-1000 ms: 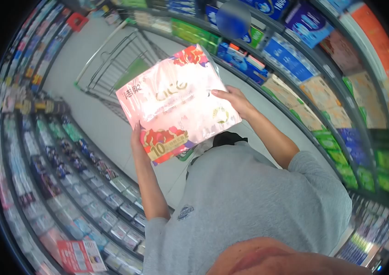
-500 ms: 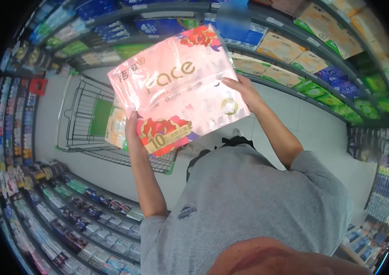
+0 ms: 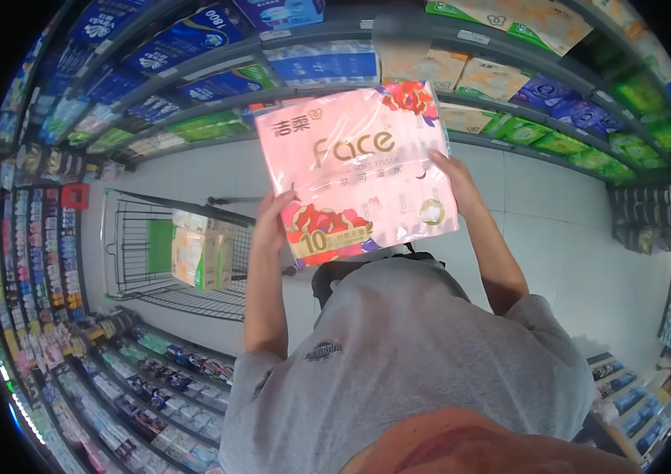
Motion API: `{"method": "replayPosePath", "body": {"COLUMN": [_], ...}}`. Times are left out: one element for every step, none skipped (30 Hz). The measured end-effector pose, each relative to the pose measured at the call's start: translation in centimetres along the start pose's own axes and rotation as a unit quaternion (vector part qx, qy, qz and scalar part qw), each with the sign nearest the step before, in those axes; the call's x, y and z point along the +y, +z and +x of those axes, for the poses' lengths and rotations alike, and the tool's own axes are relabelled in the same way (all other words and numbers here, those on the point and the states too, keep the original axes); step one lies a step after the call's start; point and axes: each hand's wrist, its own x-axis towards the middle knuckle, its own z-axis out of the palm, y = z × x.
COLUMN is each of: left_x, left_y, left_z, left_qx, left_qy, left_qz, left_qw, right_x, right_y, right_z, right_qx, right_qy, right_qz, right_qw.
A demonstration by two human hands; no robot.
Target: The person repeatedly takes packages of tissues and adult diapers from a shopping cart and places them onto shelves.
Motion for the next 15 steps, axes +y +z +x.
{"method": "replayPosePath", "body": {"left_x": [-0.8, -1.3, -1.6, -1.8, -1.7, -1.3, -0.7, 0.2, 1.6, 3.1, 4.8, 6.5, 8.0, 9.4, 10.7], "left_y": [0.9, 1.9, 3.2, 4.0, 4.6, 5.2, 5.9, 6.7, 7.6, 8.2, 8.7, 9.6, 10.6, 11.1, 11.6], "left_z": [0.9, 1.5, 2.0, 2.4, 3.0, 3.9, 4.9, 6.2, 7.4, 8.8, 10.0, 10.9, 11.9, 12.8, 13.9], "left_qx": [0.007, 0.007, -0.014, -0.034, -0.029, -0.029, -0.028, -0.054, -0.079, -0.086, -0.093, -0.086, -0.082, -0.084, -0.106], "left_qy": [-0.033, -0.032, -0.045, -0.058, -0.058, -0.068, -0.079, -0.052, -0.026, -0.003, 0.022, 0.048, 0.076, 0.079, 0.119], "left_qz": [-0.022, -0.025, -0.018, -0.011, -0.013, 0.0, 0.014, 0.044, 0.074, 0.124, 0.174, 0.178, 0.183, 0.183, 0.174], "left_qw": [0.999, 0.999, 0.999, 0.998, 0.998, 0.997, 0.996, 0.996, 0.994, 0.989, 0.98, 0.979, 0.977, 0.976, 0.972], "right_x": [0.5, 0.5, -0.2, -0.7, -1.0, -1.6, -2.4, -3.3, -4.3, -5.6, -6.9, -8.1, -9.4, -10.8, -12.1], "right_y": [-1.0, -2.2, -3.0, -3.6, -4.2, -4.9, -5.7, -6.3, -6.4, -6.1, -5.6, -5.3, -5.0, -4.7, -4.3], "right_z": [-0.1, -0.2, -0.3, -0.4, -0.5, -0.2, 0.7, 1.6, 2.2, 2.9, 3.6, 4.5, 5.4, 6.2, 6.9], "right_qx": [0.025, 0.048, 0.046, 0.062, 0.077, 0.075, 0.061, 0.046, 0.041, 0.053, 0.063, 0.057, 0.039, 0.024, 0.026], "right_qy": [0.004, 0.006, 0.005, -0.012, -0.026, -0.02, -0.023, -0.025, -0.017, -0.064, -0.113, -0.109, -0.157, -0.209, -0.216], "right_qz": [0.014, 0.026, 0.023, 0.022, 0.022, 0.023, 0.022, 0.022, 0.023, -0.012, -0.048, -0.048, -0.06, -0.072, -0.074], "right_qw": [1.0, 0.998, 0.999, 0.998, 0.996, 0.997, 0.998, 0.998, 0.999, 0.996, 0.99, 0.991, 0.985, 0.975, 0.973]}}
